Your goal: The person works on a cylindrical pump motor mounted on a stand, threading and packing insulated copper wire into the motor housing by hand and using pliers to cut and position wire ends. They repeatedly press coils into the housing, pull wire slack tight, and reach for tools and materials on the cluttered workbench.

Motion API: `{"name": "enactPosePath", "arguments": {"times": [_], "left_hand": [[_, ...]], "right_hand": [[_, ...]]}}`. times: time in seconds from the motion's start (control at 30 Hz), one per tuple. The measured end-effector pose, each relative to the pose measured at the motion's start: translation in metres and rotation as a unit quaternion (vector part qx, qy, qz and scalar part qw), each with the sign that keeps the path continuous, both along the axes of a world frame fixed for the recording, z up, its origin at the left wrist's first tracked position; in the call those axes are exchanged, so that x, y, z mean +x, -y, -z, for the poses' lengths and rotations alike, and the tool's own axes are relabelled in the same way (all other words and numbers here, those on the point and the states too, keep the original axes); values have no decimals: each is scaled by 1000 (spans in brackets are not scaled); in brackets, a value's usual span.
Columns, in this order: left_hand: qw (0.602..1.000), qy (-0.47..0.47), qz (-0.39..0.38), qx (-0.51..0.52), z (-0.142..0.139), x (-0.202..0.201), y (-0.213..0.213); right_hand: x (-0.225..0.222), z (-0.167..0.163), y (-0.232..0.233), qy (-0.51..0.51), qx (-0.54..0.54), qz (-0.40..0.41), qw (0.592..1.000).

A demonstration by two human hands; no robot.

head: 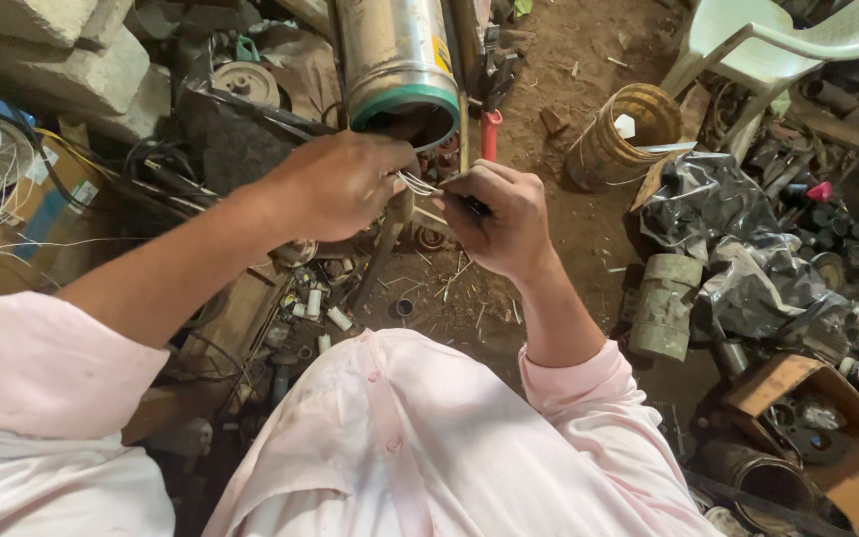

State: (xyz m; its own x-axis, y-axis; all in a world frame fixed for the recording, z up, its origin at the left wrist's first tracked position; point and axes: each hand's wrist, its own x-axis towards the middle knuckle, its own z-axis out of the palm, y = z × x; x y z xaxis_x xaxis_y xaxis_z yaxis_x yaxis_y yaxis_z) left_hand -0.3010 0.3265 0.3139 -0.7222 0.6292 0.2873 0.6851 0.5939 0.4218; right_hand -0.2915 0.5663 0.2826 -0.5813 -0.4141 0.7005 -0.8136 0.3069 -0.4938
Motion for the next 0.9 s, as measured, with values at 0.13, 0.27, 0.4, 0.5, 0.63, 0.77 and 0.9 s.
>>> {"name": "enactPosePath", "arguments": {"times": [0.13,0.27,0.4,0.5,0.63,0.77,0.9], "left_hand": [[993,33,-37,-104,-2,-4,1],[984,-96,-35,-144,-2,-1,5],[964,-181,-52,-189,-3,-1,11],[952,-210,-46,-219,-7,-5,14],[928,-241,-62,-279,-7,-9,9],[914,-262,-59,-303,-6,-11,9],[900,-351,-28,-256,-9,-3,20]], "right_hand": [[-6,-1,-1,7,-5,11,1000],[-13,-4,-6,-7,20,21,1000],[-17,-6,-8,19,30,28,999],[-19,-8,-7,14,28,2,1000],[-21,-14,-9,11,55,-19,998],[-24,-21,-10,12,98,-24,995],[-24,-22,-8,-28,111,-6,993]]}}
